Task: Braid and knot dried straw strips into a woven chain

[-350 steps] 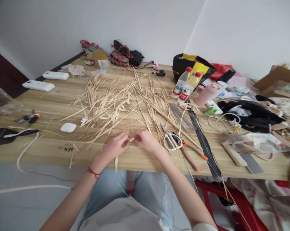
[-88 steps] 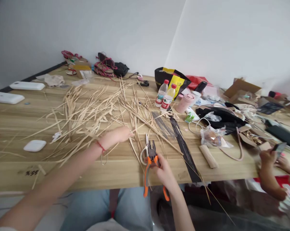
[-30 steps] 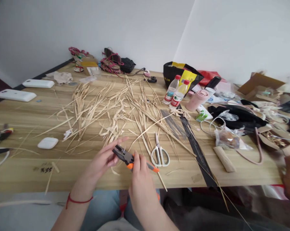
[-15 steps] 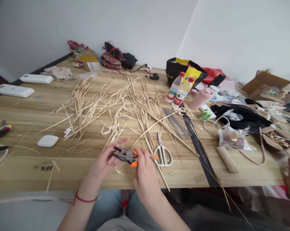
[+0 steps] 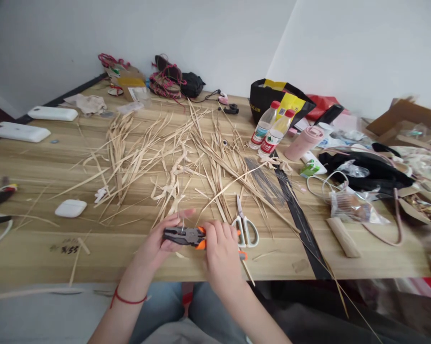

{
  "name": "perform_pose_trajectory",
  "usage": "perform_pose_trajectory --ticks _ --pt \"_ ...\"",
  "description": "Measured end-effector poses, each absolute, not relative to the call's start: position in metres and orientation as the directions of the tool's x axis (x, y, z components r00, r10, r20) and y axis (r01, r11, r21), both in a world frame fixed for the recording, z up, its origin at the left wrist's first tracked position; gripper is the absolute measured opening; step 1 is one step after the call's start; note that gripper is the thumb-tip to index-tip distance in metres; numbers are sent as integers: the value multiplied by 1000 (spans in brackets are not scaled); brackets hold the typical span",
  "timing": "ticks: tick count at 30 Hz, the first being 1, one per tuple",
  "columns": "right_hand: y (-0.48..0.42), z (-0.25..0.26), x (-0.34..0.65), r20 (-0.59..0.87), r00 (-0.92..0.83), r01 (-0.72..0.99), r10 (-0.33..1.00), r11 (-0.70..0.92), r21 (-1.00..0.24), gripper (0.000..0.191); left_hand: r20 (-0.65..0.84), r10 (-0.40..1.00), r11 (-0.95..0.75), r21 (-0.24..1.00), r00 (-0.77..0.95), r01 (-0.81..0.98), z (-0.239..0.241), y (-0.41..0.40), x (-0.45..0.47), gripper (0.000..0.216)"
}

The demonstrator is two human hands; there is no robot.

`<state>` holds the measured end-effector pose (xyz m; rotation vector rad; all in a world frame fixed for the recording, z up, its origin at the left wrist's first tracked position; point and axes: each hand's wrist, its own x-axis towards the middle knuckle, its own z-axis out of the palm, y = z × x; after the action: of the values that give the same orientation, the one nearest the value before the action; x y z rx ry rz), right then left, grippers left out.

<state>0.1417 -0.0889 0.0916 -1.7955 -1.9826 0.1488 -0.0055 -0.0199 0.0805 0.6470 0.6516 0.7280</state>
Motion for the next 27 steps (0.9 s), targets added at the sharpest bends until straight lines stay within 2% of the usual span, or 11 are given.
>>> perform_pose_trajectory --ticks 4,8,13,16,19,22,24,27 --pt "-89 91 141 270 -49 923 962 147 -357 46 -270 753 582 698 600 -417 79 -21 -5 31" --pt "-88 91 140 265 -39 919 963 139 -369 48 -277 762 578 698 585 -423 77 -22 -5 30" --pt "-85 94 142 235 -20 923 972 109 -369 40 -306 766 571 726 565 -382 75 -24 -7 26" --pt "-84 92 144 262 -46 913 964 147 -380 41 -316 767 577 722 559 -383 75 -24 -8 25" --pt "-85 88 145 205 -65 887 977 151 -437 43 -333 765 592 699 551 -400 74 -23 -8 27" --pt "-88 93 141 80 -28 852 996 65 -519 42 -316 797 567 685 515 -456 62 -28 -7 34" --pt "-91 99 137 0 -26 792 1000 21 -611 43 -265 832 506 721 487 -473 50 -38 -7 39" --pt "-94 108 130 -58 -79 645 995 7 -764 49 -234 824 467 796 516 -384 39 -62 -7 49"
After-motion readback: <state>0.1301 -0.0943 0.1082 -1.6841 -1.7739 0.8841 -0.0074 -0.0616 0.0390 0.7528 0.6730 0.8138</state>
